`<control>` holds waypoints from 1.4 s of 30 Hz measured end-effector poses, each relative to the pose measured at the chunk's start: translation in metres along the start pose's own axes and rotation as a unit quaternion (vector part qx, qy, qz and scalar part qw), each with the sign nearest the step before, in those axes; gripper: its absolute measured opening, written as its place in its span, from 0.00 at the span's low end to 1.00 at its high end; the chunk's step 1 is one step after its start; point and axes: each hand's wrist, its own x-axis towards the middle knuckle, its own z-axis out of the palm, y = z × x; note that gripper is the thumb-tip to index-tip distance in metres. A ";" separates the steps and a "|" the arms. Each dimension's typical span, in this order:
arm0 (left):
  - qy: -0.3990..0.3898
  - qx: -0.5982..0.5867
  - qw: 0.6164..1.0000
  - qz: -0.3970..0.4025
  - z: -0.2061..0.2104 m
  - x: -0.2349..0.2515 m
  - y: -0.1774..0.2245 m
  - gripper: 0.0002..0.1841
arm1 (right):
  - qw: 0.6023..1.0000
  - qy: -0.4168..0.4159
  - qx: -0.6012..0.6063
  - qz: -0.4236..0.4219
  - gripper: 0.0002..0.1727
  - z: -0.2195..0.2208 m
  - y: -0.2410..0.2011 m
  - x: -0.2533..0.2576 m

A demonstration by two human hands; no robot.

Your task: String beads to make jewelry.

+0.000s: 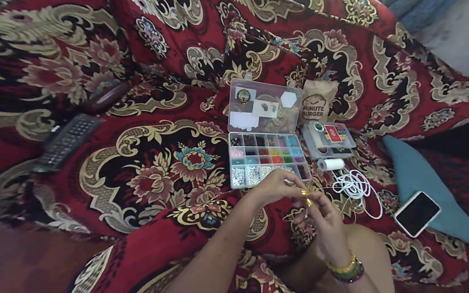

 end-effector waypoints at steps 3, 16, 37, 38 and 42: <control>0.019 0.002 1.000 -0.019 0.001 -0.001 0.003 0.04 | 1.000 -0.010 -0.004 0.000 0.11 0.000 0.000 0.000; 0.230 0.400 0.868 -0.183 -0.048 -0.024 0.033 0.13 | 0.999 0.011 -0.046 -0.026 0.09 -0.004 -0.006 0.002; 0.149 0.563 0.738 -0.342 -0.021 0.000 0.019 0.14 | 0.998 0.027 -0.005 -0.055 0.08 -0.008 -0.004 0.002; 0.149 0.563 0.738 -0.341 -0.022 0.000 0.018 0.13 | 0.998 0.029 -0.003 -0.052 0.08 -0.007 -0.005 0.002; 0.179 0.424 0.862 -0.213 -0.032 -0.008 0.015 0.13 | 0.999 0.029 -0.003 -0.042 0.08 -0.006 -0.008 0.001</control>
